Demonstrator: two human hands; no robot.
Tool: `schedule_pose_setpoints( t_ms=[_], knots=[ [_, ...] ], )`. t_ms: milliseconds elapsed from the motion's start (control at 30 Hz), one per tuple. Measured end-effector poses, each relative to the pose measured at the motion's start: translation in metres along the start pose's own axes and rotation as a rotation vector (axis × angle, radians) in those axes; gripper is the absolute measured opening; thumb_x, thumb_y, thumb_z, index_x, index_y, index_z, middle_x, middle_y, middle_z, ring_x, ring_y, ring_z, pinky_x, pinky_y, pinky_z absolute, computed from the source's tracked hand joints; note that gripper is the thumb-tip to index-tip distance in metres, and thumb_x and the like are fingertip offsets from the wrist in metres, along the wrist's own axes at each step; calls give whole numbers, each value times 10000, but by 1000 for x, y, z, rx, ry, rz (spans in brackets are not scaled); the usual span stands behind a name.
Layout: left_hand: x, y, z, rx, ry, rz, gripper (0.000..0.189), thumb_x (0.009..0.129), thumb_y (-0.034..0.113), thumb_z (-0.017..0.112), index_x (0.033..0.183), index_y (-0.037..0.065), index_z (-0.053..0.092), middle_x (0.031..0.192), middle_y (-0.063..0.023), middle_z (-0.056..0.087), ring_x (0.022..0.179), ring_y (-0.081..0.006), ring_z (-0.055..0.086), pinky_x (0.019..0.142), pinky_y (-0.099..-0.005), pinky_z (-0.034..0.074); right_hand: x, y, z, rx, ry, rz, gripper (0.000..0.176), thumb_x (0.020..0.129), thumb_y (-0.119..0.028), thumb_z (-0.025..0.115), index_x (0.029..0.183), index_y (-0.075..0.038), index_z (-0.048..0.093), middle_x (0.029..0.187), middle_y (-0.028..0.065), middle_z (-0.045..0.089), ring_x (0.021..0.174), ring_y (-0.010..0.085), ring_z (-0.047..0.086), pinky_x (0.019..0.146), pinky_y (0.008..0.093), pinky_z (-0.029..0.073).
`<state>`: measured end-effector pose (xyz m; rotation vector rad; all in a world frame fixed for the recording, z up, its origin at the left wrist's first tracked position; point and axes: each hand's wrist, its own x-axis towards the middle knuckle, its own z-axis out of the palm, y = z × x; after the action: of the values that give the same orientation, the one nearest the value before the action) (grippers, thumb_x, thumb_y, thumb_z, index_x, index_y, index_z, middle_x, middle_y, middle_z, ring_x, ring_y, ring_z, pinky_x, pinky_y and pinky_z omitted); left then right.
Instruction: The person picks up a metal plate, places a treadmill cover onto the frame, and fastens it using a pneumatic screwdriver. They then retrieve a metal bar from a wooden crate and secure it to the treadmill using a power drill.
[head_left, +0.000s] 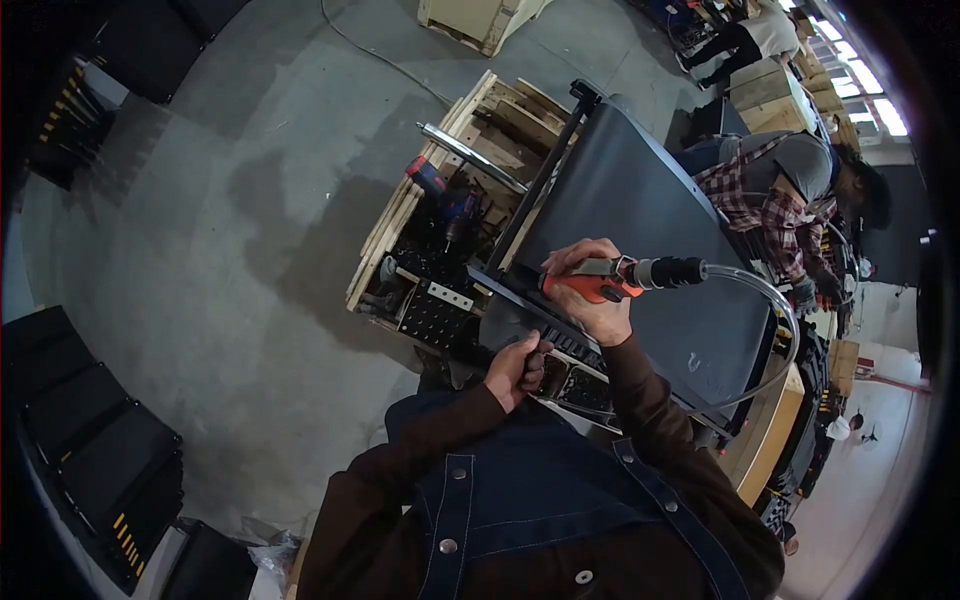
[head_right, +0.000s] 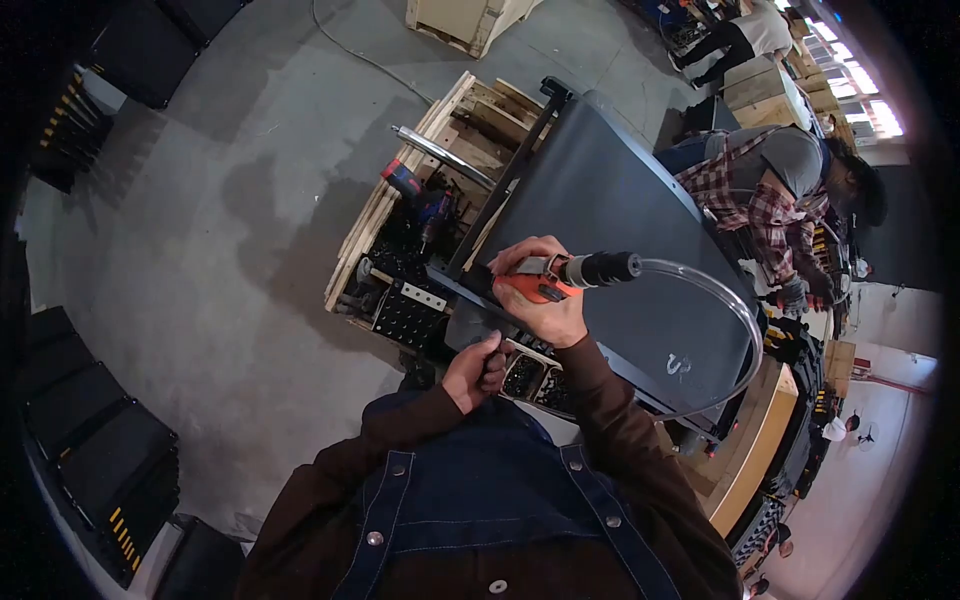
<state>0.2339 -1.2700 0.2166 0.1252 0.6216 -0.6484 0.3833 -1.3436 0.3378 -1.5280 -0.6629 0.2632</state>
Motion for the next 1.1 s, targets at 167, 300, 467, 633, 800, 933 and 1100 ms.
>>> schedule_pose_setpoints(
  t_ms=[167,300,467,633,800,933,1100],
  knots=[
    [-2,4,0,34,33,30,349,1038,430,531,1017,89,604,632,56,360,516,-76,358,464,-239,242,7,3,0,78,-10,24,331,742,48,761,1011,-25,582,967,102,663,945,219,684,891,379,559],
    [0,4,-2,79,13,43,345,1040,423,528,985,97,627,611,66,354,509,-70,355,470,-241,227,10,-15,3,-2,-14,154,404,725,-43,838,1004,-54,546,922,106,657,911,251,671,927,452,539],
    [-4,3,-3,141,1,72,347,1044,414,525,976,91,633,601,66,361,493,-64,347,461,-242,223,16,8,-16,83,-83,115,390,723,-40,827,998,-57,552,914,96,652,909,242,666,929,447,536],
    [-16,3,-5,208,-15,84,351,1047,399,525,954,78,635,586,65,355,472,-60,329,443,-241,211,14,5,-10,68,-118,108,368,736,-18,820,995,-55,561,886,81,649,916,235,668,905,429,546],
    [-31,-1,-27,229,40,63,339,1055,383,513,952,72,599,579,60,324,447,-58,280,413,-228,203,18,0,-6,130,-104,117,318,709,8,778,969,-36,600,891,62,658,881,163,657,832,334,540],
    [-42,-2,-42,186,53,80,335,1057,377,508,946,73,593,570,54,328,433,-60,270,398,-227,199,20,1,-12,105,-175,111,358,751,-29,823,999,-52,566,897,57,659,930,203,675,881,379,555],
    [-52,-8,-50,98,181,170,343,1051,384,520,936,69,587,562,61,311,437,-54,254,403,-231,182,19,1,-13,124,-179,109,361,755,-39,827,1007,-55,568,903,55,665,932,189,673,879,365,553]
  ],
)
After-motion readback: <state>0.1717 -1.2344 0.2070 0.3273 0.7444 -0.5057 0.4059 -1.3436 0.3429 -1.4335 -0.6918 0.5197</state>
